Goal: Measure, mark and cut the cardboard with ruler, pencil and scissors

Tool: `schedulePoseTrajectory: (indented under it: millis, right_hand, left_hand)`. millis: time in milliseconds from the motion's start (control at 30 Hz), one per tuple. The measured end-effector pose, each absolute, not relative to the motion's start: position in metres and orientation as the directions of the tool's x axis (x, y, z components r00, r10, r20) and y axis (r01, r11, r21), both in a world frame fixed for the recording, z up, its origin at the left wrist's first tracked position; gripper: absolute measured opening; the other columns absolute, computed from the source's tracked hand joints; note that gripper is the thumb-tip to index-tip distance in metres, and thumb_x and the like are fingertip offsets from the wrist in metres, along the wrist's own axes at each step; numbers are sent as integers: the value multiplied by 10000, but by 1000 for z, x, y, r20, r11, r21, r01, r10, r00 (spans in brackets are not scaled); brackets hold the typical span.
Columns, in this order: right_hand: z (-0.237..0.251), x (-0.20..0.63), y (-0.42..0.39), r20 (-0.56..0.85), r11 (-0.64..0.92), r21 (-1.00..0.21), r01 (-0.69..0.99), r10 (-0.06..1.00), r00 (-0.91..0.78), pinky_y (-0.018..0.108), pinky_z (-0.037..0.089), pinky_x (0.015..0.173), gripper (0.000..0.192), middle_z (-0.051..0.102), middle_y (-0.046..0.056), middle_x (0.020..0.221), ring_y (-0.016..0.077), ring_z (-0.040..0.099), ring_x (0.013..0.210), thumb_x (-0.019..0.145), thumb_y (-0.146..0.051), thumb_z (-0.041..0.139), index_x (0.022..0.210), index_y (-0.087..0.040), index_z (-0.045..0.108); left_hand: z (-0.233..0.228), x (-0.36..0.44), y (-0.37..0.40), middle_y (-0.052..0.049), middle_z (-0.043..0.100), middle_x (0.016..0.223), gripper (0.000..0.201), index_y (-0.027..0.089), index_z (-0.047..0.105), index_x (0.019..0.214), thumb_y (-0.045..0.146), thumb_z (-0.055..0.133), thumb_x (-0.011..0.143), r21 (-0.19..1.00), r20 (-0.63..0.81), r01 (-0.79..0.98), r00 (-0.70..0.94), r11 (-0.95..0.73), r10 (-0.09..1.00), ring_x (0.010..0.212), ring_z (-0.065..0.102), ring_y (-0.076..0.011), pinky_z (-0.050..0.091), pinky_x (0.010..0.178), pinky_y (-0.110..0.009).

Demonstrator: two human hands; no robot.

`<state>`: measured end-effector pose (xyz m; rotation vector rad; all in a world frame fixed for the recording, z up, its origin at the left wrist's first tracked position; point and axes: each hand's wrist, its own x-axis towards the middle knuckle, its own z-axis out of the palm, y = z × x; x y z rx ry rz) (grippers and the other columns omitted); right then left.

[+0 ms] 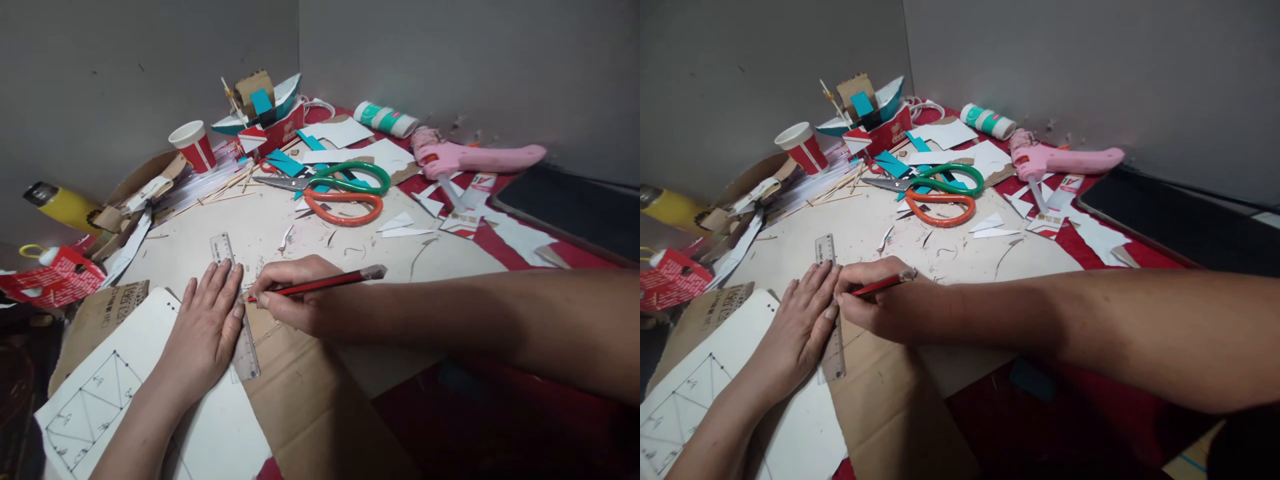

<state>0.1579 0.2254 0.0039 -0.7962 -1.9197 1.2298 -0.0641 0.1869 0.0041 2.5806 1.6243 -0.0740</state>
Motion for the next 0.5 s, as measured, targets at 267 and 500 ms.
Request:
schedulePoseTrajectory:
  millis: [267,500]
  right_hand:
    - [1,152,227,210,381,-900,210,804,-557,240,388,605,126,588,-17,672,118,515,636,827,-151,507,752,-178,605]
    - [4,152,227,133,315,-920,233,810,-571,230,400,631,132,611,-18,715,116,539,676,844,-140,513,769,-182,614]
  left_hand:
    - [3,-64,186,-114,234,1655,577,232,204,1584,427,238,1042,54,-88,904,427,-423,900,1518,184,-294,222,1182,-625]
    - [3,-63,186,-114,237,1655,579,230,188,1586,430,217,1044,58,-89,903,429,-425,899,1520,175,-294,220,1179,-633]
